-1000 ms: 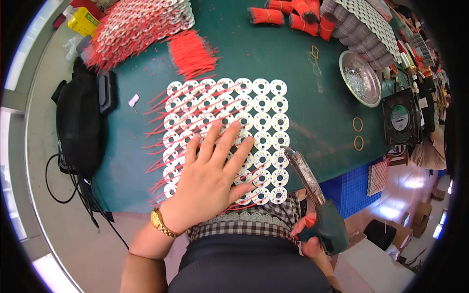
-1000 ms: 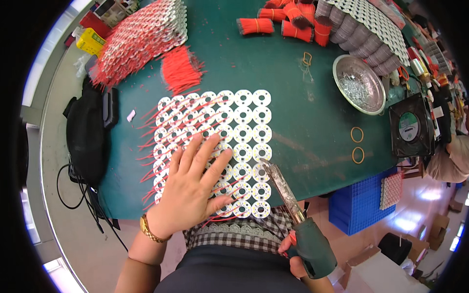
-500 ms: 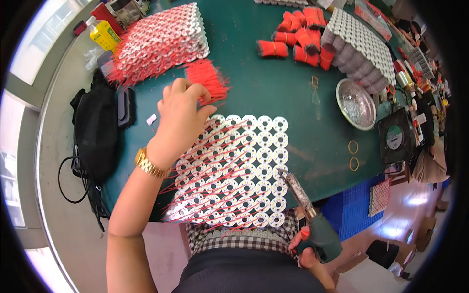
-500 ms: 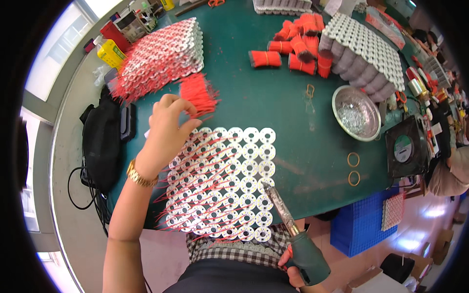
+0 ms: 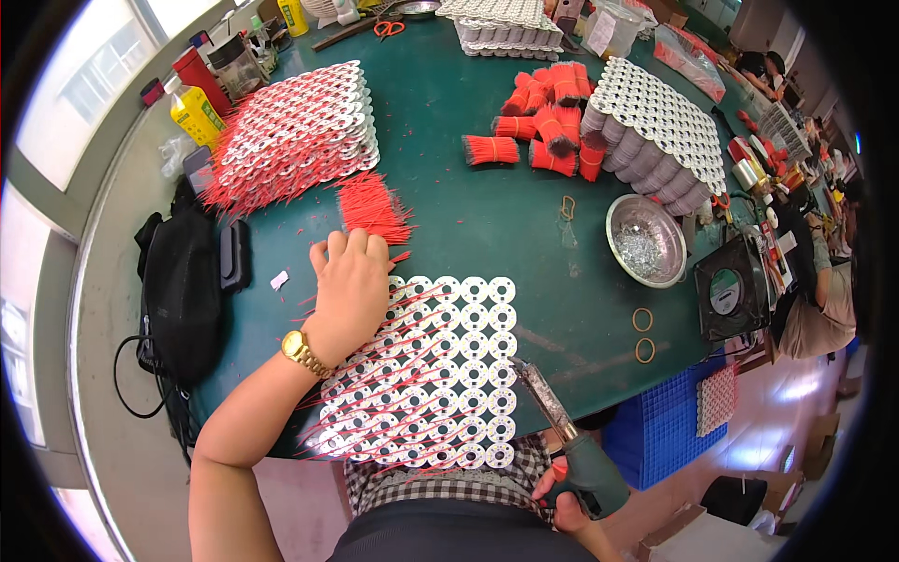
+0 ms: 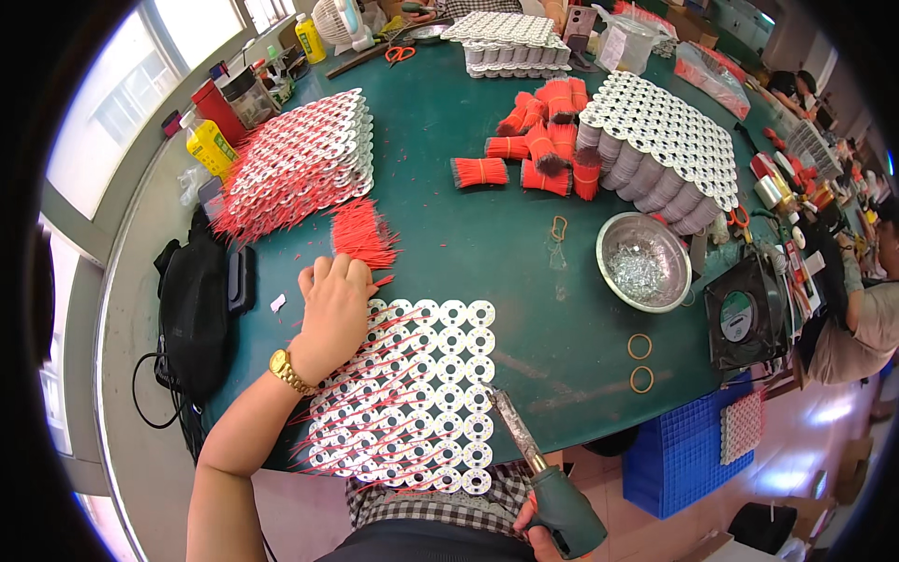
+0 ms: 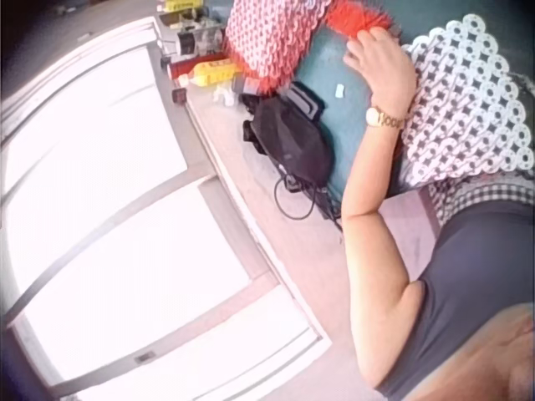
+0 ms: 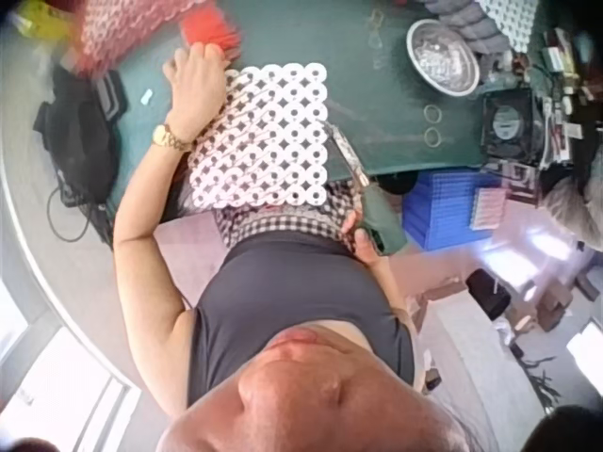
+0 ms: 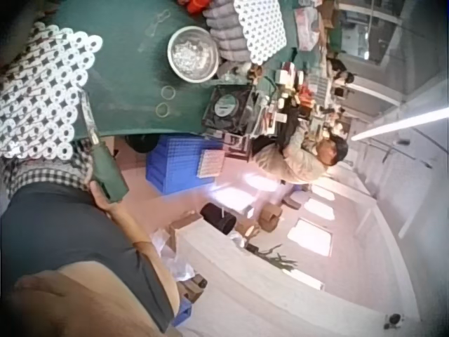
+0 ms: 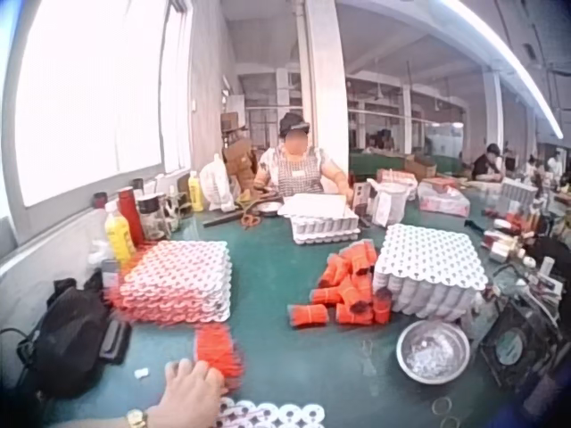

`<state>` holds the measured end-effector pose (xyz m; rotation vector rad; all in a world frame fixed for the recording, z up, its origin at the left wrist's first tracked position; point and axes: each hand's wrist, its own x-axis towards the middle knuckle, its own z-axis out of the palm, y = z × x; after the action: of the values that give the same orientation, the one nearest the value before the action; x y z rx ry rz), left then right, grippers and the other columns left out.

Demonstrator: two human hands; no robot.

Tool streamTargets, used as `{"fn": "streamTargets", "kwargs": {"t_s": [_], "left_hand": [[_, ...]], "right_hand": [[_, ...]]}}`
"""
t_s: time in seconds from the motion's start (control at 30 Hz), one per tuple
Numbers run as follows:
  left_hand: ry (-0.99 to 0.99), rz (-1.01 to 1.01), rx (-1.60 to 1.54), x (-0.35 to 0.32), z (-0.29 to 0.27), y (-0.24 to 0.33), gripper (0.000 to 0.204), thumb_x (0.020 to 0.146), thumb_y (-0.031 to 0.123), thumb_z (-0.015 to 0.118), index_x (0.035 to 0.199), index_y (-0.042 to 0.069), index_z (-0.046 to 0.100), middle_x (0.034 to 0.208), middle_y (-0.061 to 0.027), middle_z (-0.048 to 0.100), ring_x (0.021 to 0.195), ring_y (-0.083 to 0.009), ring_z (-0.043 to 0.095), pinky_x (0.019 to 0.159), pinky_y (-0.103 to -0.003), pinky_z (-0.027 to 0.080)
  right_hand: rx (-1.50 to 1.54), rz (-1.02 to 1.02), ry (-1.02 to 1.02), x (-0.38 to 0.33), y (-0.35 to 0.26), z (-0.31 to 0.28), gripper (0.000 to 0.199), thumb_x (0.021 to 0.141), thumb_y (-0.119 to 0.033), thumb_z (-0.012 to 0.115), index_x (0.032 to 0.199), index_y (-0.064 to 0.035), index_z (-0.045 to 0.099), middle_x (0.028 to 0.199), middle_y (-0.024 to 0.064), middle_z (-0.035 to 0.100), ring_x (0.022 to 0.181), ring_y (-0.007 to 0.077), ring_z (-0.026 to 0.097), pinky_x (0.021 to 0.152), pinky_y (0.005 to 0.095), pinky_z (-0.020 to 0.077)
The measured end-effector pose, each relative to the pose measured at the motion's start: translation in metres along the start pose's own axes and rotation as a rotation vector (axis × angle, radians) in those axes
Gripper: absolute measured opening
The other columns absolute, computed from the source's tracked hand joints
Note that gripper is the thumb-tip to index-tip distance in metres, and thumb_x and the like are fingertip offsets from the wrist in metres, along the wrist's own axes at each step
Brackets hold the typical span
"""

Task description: The person solders red wires onto a grid of circular circuit boards using a soldering iron.

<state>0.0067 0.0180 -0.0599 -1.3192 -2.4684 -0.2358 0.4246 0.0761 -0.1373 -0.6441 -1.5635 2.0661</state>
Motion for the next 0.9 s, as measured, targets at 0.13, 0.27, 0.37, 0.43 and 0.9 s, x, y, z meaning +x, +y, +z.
{"fn": "streamTargets", "kwargs": {"t_s": [0.13,0.27,0.37,0.43,0.9], "left_hand": [[0.054,-0.023,-0.065,-0.002,0.002,-0.001,0.01,0.086,0.007,0.065,0.09,0.006,0.056,0.091,-0.0095,0.056,0.094,-0.0299,0.051,0.09,-0.044,0.034],[0.125,-0.043,-0.209,-0.005,-0.002,0.001,0.01,0.086,0.002,0.063,0.09,0.005,0.055,0.09,-0.0088,0.058,0.091,-0.0296,0.052,0.09,-0.043,0.034],[0.167,-0.009,-0.287,-0.005,0.001,-0.002,0.013,0.085,0.003,0.066,0.093,0.006,0.056,0.087,-0.0083,0.059,0.082,-0.0291,0.057,0.08,-0.041,0.042],[0.21,0.002,-0.445,-0.001,0.0,-0.004,0.013,0.085,0.002,0.067,0.096,0.004,0.059,0.086,-0.011,0.06,0.074,-0.0297,0.06,0.066,-0.036,0.048],[-0.094,-0.134,-0.972,0.004,-0.052,0.024,0.006,0.099,0.002,0.051,0.094,0.003,0.053,0.076,0.0005,0.05,0.066,-0.0063,0.05,0.06,-0.023,0.044]], "right_hand": [[0.034,-0.003,0.006,0.003,0.005,-0.003,0.067,0.092,-0.048,0.063,0.131,0.0,0.04,0.085,0.0135,0.058,0.073,0.021,0.06,0.065,0.033,0.0511],[0.025,-0.062,0.011,0.016,0.0,0.006,0.068,0.092,-0.048,0.064,0.131,0.0004,0.039,0.087,0.0132,0.058,0.074,0.0208,0.059,0.066,0.0329,0.0511],[0.06,-0.114,-0.074,0.034,-0.01,0.015,0.051,0.089,-0.027,0.068,0.127,0.0021,0.051,0.101,0.0135,0.056,0.069,0.0195,0.059,0.06,0.0311,0.0504],[0.074,-0.1,-0.058,0.038,-0.016,0.018,0.052,0.089,-0.03,0.068,0.126,0.0022,0.051,0.098,0.0133,0.057,0.07,0.0195,0.059,0.06,0.0317,0.0505],[0.38,0.025,-0.053,0.105,-0.105,0.036,0.08,0.086,-0.059,0.067,0.132,-0.0003,0.041,0.08,0.0146,0.059,0.069,0.0265,0.065,0.066,0.039,0.0539]]}}
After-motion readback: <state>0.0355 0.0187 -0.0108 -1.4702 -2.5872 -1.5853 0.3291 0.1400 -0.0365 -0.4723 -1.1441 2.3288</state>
